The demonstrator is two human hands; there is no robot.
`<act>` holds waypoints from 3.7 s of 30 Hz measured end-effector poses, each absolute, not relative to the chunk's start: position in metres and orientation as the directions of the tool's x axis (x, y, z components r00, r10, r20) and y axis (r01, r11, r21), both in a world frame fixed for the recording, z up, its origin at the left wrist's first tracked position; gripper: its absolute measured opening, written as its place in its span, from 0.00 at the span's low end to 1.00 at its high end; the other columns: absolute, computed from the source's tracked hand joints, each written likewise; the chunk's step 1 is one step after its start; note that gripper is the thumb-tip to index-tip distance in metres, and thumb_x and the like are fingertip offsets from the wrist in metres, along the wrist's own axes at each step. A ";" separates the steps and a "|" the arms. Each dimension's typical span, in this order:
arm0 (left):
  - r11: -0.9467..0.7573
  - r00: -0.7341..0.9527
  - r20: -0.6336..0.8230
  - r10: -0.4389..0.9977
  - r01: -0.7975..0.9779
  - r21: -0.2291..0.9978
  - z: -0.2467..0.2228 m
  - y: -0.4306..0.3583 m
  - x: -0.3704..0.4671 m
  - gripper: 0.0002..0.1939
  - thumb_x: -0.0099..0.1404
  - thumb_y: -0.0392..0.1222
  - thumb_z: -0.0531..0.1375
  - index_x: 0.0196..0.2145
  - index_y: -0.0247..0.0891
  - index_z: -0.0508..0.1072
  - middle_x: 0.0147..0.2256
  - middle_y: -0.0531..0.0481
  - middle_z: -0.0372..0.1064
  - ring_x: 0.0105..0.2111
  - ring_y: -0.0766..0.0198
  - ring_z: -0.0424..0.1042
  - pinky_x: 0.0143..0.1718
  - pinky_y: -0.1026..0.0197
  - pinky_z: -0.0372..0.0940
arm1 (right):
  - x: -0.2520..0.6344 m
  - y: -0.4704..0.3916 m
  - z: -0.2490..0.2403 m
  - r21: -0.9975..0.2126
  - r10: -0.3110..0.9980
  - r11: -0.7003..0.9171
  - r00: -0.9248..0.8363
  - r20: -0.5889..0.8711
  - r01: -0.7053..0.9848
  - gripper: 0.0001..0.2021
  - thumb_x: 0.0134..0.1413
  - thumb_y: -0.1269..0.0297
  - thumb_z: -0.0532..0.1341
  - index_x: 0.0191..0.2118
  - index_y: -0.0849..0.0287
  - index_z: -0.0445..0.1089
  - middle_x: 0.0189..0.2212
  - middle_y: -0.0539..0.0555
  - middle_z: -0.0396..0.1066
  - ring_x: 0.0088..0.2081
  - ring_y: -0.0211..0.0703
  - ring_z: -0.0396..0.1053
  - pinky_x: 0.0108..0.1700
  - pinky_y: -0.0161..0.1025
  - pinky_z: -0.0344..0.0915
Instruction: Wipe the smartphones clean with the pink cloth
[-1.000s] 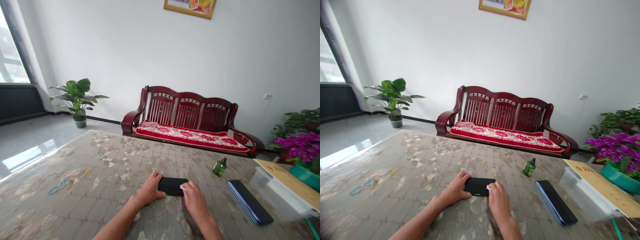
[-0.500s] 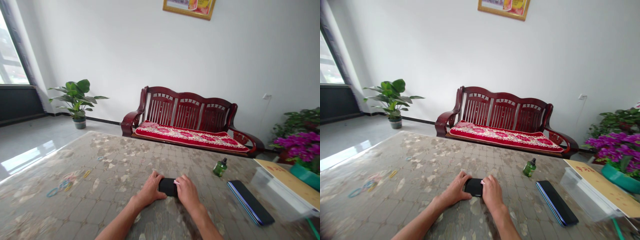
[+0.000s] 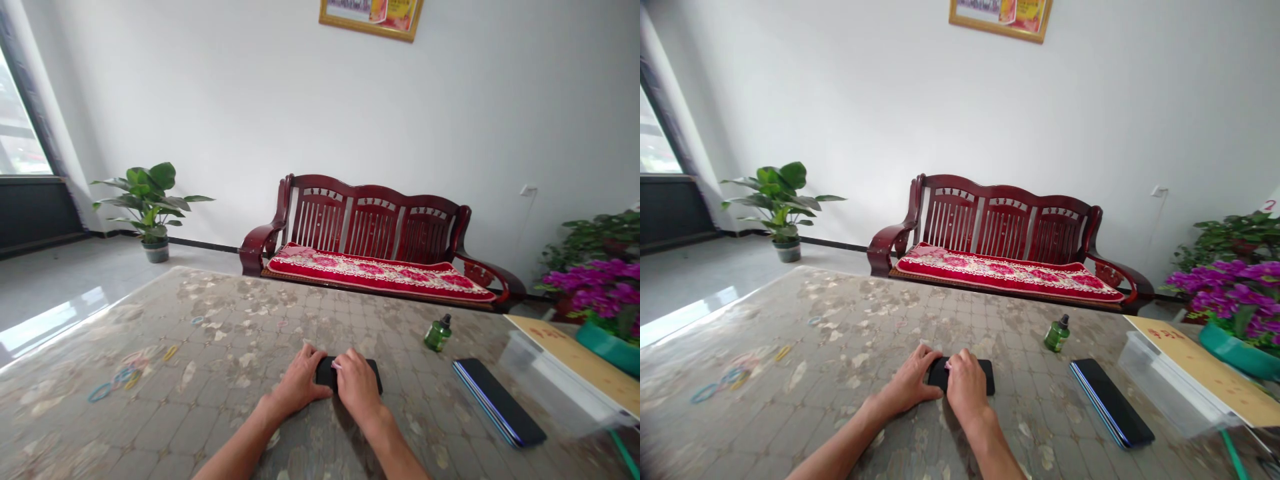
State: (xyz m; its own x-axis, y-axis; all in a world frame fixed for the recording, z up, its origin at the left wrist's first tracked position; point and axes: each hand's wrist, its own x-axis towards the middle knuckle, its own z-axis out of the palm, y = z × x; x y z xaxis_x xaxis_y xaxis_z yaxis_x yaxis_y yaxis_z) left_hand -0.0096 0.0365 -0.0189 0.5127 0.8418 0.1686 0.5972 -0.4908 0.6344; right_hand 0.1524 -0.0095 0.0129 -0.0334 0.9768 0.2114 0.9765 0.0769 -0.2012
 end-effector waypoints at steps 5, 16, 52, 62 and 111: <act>-0.476 0.492 0.158 0.856 0.631 0.612 -0.018 0.036 -0.007 0.27 0.47 0.40 0.68 0.47 0.41 0.70 0.45 0.45 0.62 0.47 0.52 0.66 0.51 0.56 0.62 | 0.198 -0.017 0.013 -0.179 0.972 -0.035 0.075 0.223 0.983 0.12 0.64 0.72 0.54 0.35 0.55 0.75 0.35 0.53 0.72 0.39 0.39 0.70 0.39 0.32 0.56; -0.476 0.471 0.175 0.864 0.656 0.586 -0.021 0.035 -0.001 0.27 0.49 0.40 0.67 0.48 0.42 0.69 0.45 0.46 0.62 0.48 0.53 0.65 0.51 0.57 0.61 | 0.169 -0.012 0.009 -0.204 0.975 0.038 0.009 0.222 0.978 0.14 0.64 0.73 0.52 0.38 0.55 0.75 0.38 0.53 0.72 0.42 0.40 0.70 0.41 0.33 0.57; -0.465 0.458 0.155 0.875 0.709 0.530 -0.011 0.033 -0.001 0.29 0.50 0.47 0.68 0.50 0.42 0.71 0.47 0.45 0.64 0.48 0.53 0.68 0.51 0.58 0.63 | 0.191 -0.046 -0.001 -0.196 0.942 0.226 -0.163 0.295 0.954 0.12 0.62 0.74 0.55 0.38 0.52 0.73 0.36 0.51 0.71 0.40 0.43 0.69 0.42 0.36 0.60; -0.430 0.421 0.139 0.896 0.751 0.500 -0.008 0.031 0.006 0.28 0.52 0.49 0.68 0.50 0.41 0.71 0.47 0.45 0.65 0.47 0.54 0.69 0.50 0.59 0.64 | 0.230 -0.045 -0.005 -0.182 0.936 0.132 -0.063 0.346 0.974 0.12 0.64 0.73 0.53 0.38 0.53 0.73 0.35 0.52 0.70 0.38 0.43 0.70 0.38 0.36 0.61; -0.340 0.365 0.031 0.930 0.828 0.446 0.001 0.035 0.009 0.27 0.53 0.50 0.66 0.50 0.44 0.70 0.50 0.47 0.64 0.47 0.54 0.70 0.47 0.59 0.65 | 0.245 -0.013 0.005 -0.044 0.889 0.367 -0.337 0.310 0.929 0.12 0.58 0.80 0.52 0.35 0.55 0.67 0.35 0.51 0.67 0.39 0.42 0.65 0.43 0.36 0.58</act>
